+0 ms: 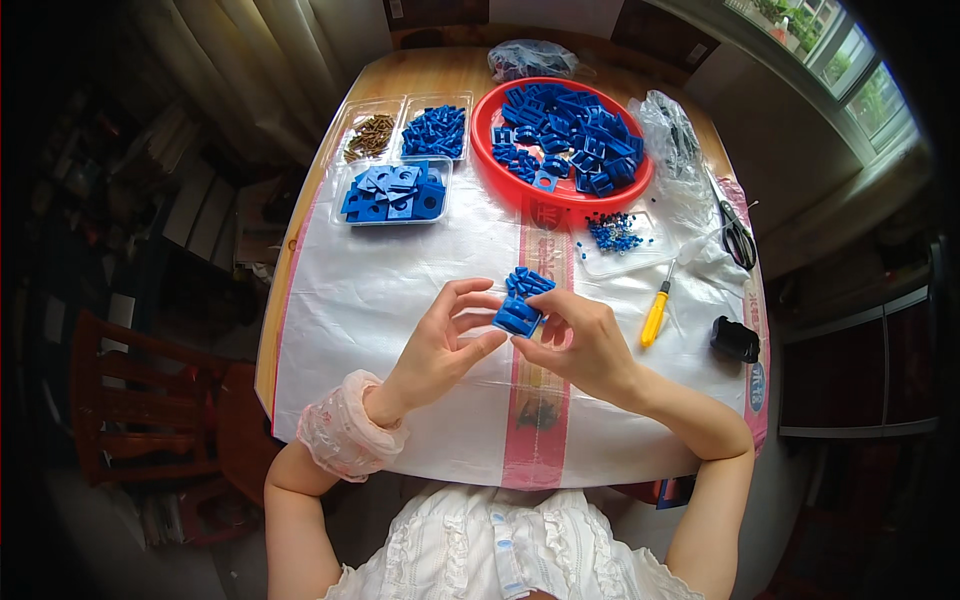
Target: The recorder sorts small blue plastic parts from a bag and snaps them together to assemble fixtures at a table.
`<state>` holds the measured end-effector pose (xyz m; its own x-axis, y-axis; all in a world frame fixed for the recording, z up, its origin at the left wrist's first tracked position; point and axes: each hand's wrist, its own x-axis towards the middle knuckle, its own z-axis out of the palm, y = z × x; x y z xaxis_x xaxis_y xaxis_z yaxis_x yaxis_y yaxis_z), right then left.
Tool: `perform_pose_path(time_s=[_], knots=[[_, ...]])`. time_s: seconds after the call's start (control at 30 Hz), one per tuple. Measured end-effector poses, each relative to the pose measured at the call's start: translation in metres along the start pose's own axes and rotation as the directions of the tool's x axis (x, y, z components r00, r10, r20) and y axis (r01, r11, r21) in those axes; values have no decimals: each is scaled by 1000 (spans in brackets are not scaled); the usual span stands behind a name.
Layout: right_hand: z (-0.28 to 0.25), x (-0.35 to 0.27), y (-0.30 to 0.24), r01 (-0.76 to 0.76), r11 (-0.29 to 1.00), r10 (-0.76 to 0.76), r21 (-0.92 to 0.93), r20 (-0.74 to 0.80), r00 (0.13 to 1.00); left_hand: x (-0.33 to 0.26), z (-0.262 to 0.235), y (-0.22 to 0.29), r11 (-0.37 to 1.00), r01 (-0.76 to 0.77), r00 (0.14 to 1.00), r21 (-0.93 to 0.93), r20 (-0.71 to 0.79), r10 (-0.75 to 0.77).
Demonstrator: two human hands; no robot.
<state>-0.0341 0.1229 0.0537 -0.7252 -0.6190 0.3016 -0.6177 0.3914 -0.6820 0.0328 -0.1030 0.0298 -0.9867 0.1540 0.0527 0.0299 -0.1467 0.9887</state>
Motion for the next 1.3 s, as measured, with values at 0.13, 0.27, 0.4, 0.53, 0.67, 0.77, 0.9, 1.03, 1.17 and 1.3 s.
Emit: perform_pose_path(time_s=[0.13,0.27,0.4,0.53,0.67,0.77,0.9,1.03,1.17,1.3], knots=[[11,-3,-2,272,881,-335,-388,-103,937,4,-5,2,906,274,962,-324,91,-259],[14,1,-14,336,819,-422,-465,-93,902,4,-12,-13,868,228,973,-442,133,-188],[13,-1,-11,360,822,-434,-442,-77,898,5,-10,-10,801,245,969,-546,152,-194],[3,0,-17,341,851,-386,-400,-34,922,6,-13,3,850,308,951,-428,153,-268],[-24,20,-17,240,937,-258,-253,-44,965,-3,-15,12,826,10,989,563,114,-90],[-38,47,-1,117,968,-138,-224,-80,987,-5,-2,10,717,-191,978,670,191,83],[-53,82,31,31,909,-89,-416,-121,989,-6,3,10,647,-226,974,728,178,141],[-76,123,74,-16,933,-61,-360,-201,978,-4,-3,7,532,-232,971,814,160,179],[-63,164,132,-24,877,-31,-481,-107,994,0,-5,5,561,-176,980,809,91,177],[-46,193,155,-79,864,91,-498,0,996,1,-15,4,494,-151,973,856,42,226]])
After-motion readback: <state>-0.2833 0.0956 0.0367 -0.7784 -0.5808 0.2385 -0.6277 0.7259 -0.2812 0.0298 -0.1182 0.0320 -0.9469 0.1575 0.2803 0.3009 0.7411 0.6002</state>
